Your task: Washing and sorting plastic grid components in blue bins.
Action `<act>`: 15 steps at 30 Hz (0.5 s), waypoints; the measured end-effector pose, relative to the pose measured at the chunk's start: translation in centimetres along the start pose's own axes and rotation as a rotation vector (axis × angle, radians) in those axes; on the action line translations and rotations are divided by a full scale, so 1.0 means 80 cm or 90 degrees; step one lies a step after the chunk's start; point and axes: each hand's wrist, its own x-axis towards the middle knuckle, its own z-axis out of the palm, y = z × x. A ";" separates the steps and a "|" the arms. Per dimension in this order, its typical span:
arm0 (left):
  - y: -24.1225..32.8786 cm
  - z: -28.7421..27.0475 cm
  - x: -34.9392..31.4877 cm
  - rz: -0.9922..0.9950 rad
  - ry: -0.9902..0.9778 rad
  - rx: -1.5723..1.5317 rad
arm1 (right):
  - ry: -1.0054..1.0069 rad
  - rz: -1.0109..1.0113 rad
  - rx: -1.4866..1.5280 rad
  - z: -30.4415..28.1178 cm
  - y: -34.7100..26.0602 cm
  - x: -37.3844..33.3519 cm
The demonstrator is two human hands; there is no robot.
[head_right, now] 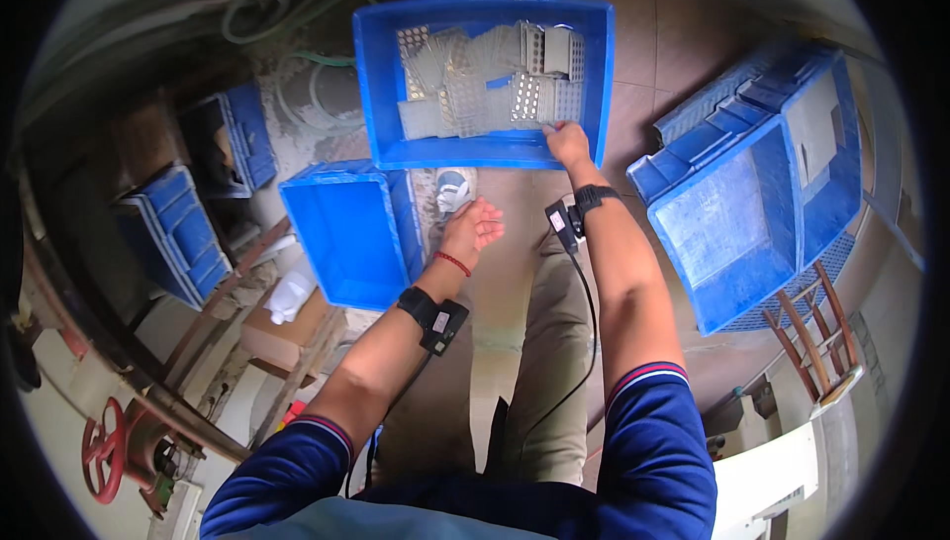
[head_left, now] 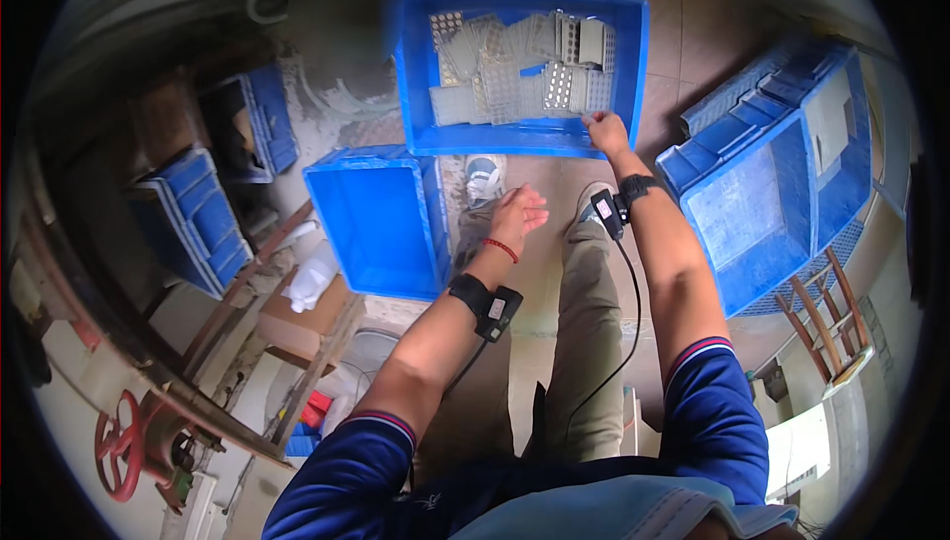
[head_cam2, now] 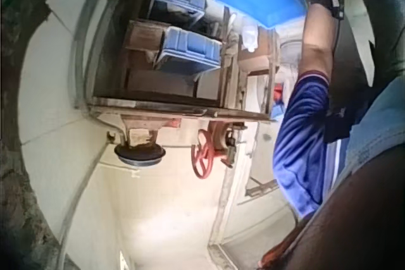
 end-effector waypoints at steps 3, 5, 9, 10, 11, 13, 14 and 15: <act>-0.029 -0.007 0.021 0.001 -0.003 -0.095 | 0.070 -0.024 -0.184 0.023 -0.025 0.035; -0.039 -0.004 0.018 -0.003 -0.007 -0.157 | 0.042 0.093 -0.228 0.024 -0.033 0.056; -0.043 -0.018 0.018 0.004 -0.032 -0.212 | 0.020 0.134 -0.203 0.042 -0.020 0.102; -0.040 -0.025 0.022 0.026 -0.003 -0.229 | 0.034 0.176 -0.240 0.057 -0.023 0.107; -0.033 -0.033 0.023 0.053 0.027 -0.243 | 0.047 0.215 -0.273 0.076 -0.034 0.107; -0.011 -0.035 0.026 0.059 0.034 -0.262 | 0.083 0.232 -0.323 0.096 -0.032 0.107; 0.004 -0.036 0.023 0.074 0.029 -0.271 | 0.095 0.216 -0.359 0.097 -0.033 0.106; 0.014 -0.039 0.020 0.085 0.026 -0.281 | 0.105 0.202 -0.397 0.097 -0.030 0.106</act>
